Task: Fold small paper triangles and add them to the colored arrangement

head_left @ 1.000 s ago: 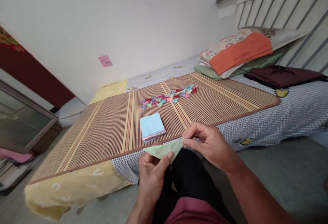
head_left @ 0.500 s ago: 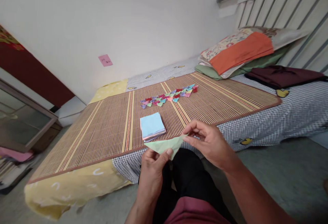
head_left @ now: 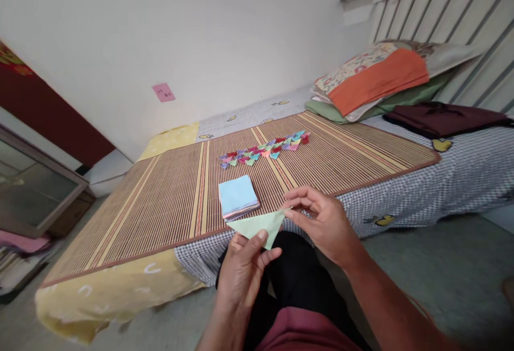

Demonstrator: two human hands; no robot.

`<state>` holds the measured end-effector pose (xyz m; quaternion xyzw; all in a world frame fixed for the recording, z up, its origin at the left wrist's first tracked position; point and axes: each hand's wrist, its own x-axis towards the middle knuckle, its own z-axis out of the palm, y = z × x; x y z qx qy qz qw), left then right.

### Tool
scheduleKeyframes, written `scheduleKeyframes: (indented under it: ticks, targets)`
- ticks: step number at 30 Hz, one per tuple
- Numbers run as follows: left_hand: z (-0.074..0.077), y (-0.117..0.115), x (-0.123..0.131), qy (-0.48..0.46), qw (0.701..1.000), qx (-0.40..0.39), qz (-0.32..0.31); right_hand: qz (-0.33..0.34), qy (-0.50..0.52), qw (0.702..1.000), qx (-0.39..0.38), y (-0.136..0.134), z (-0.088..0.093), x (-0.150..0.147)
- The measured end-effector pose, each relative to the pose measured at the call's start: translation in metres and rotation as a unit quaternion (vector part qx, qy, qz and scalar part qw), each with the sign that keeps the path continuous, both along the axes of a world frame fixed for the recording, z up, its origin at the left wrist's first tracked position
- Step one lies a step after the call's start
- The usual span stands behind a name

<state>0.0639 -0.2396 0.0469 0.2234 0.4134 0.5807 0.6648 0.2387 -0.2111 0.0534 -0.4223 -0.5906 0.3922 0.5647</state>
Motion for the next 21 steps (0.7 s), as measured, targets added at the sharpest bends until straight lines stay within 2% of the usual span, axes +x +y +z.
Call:
scheduleKeyframes:
  ticks: [11,16,18,21]
  targets:
    - [0.0,0.0,0.003,0.045,0.997,0.044,-0.051,0.003,0.06,0.998,-0.016,0.007,-0.008,0.003]
    - [-0.001,0.004,0.007,0.021,0.999,0.045,0.002,-0.005,0.128,0.991,-0.038,0.011,-0.01,0.002]
    - [-0.001,0.006,0.008,0.006,0.998,0.052,0.027,0.034,0.121,0.99,-0.065,0.009,-0.013,-0.006]
    - [0.0,0.006,0.01,-0.006,0.997,0.053,0.049,0.131,0.077,0.984,-0.094,0.004,-0.02,-0.022]
